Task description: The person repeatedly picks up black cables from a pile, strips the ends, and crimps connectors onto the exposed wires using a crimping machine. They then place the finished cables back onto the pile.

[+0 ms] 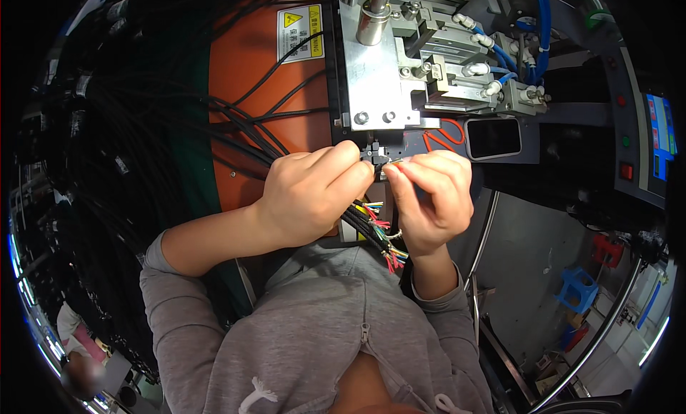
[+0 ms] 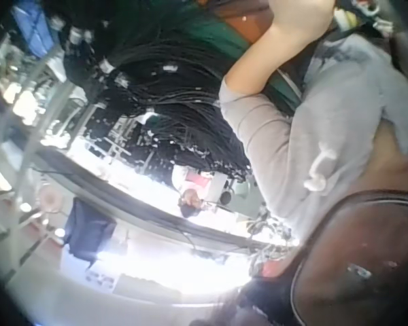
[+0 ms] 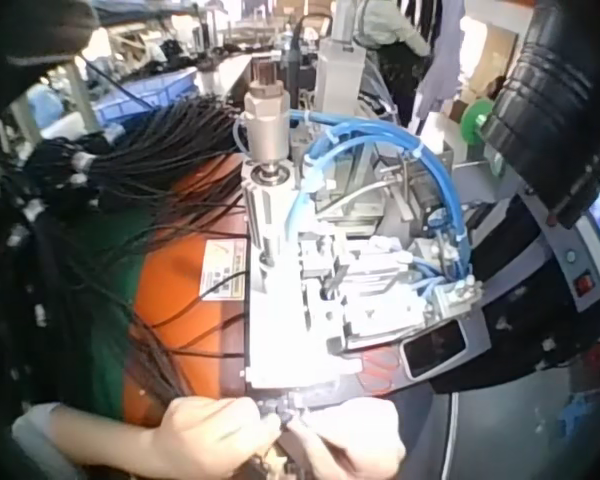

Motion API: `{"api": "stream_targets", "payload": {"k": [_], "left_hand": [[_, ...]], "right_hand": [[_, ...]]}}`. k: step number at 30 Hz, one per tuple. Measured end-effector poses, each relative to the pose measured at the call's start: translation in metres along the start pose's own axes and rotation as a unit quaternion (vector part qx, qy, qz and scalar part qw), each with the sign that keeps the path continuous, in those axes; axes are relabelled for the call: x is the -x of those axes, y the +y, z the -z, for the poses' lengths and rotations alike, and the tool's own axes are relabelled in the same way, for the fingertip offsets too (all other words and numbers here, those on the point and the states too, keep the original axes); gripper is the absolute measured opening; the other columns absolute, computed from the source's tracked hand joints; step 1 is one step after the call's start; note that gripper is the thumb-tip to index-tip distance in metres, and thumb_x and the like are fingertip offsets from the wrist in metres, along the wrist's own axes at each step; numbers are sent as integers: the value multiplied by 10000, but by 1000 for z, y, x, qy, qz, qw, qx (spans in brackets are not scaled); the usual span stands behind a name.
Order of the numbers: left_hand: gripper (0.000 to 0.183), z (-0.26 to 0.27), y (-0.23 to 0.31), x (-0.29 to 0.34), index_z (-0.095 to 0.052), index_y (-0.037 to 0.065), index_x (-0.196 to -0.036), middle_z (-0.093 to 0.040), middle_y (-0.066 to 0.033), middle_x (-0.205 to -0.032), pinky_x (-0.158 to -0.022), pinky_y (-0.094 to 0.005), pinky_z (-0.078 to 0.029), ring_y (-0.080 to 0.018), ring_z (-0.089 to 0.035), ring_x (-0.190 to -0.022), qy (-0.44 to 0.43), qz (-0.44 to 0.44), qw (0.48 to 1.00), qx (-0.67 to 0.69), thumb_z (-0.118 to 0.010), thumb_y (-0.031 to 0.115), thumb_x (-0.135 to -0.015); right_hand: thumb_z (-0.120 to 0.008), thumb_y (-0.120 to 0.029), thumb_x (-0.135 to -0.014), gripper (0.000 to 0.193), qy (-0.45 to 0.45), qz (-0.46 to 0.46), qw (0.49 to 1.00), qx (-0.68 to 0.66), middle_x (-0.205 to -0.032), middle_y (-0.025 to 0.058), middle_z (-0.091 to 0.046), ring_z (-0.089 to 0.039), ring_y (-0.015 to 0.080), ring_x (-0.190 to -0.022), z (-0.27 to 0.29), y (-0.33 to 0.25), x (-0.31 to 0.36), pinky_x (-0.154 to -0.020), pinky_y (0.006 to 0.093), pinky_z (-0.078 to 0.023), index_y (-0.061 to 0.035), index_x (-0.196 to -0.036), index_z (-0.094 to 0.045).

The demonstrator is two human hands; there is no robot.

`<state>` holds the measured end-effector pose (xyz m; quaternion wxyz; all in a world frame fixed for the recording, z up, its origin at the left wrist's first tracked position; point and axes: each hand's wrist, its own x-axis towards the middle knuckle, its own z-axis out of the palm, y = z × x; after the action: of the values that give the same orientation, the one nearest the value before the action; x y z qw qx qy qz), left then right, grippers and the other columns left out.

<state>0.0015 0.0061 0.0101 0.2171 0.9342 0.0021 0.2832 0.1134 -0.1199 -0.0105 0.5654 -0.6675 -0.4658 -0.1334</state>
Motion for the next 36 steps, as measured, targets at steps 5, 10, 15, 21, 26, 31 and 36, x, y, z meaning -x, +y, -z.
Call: {"api": "stream_targets", "payload": {"k": [5,10,15,21,26,31,36], "left_hand": [[218,0,-5,1,-655,15,-889,-518,-29,-698,-437,-268,-421,-147,-548,-563,-30,-30,999,-27,-666,74,-680],[324,-4,0,3,-697,75,-975,-508,28,-661,-434,-224,-398,-93,-525,-570,-15,-57,997,-51,-670,94,-653],[327,-10,0,5,-691,95,-1018,-472,28,-671,-423,-220,-372,-80,-473,-544,-50,-52,993,-99,-644,74,-695],[324,-12,7,4,-689,96,-1031,-414,9,-681,-431,-221,-387,-84,-469,-554,-83,-9,983,-163,-629,65,-714],[273,-10,7,4,-672,44,-945,-484,-6,-765,-469,-203,-437,-101,-503,-600,-96,-7,980,-172,-630,122,-686],[289,-14,4,5,-685,72,-972,-449,6,-697,-447,-224,-420,-97,-492,-559,-70,-7,985,-158,-644,90,-686],[276,-16,-4,5,-688,86,-957,-486,13,-696,-458,-240,-424,-100,-515,-561,-47,-11,992,-114,-643,94,-685]], "right_hand": [[-707,-29,-744,131,-186,-126,973,-57,-755,56,-571,-533,189,-720,20,4,-10,-681,305,-411,-30,-788,-584],[-642,-46,-842,81,-196,-410,797,-397,-876,37,-577,-520,71,-775,32,24,4,-668,224,-424,8,-853,-583],[-649,-6,-793,41,-155,-210,963,-70,-772,82,-614,-580,178,-724,13,23,8,-650,285,-455,6,-811,-614],[-643,-6,-749,48,-174,-152,972,53,-685,81,-574,-529,251,-653,0,19,5,-619,347,-423,-29,-747,-600],[-645,-3,-733,78,-132,-97,986,37,-687,78,-557,-509,246,-664,-4,25,11,-611,343,-418,-29,-718,-573],[-628,6,-745,62,-107,-192,975,-29,-701,81,-557,-516,214,-663,-10,30,19,-612,309,-420,-8,-732,-568],[-531,-19,-854,97,-84,-473,806,-346,-714,-26,-514,-447,26,-660,-11,34,29,-582,195,-366,-22,-756,-525]]}}
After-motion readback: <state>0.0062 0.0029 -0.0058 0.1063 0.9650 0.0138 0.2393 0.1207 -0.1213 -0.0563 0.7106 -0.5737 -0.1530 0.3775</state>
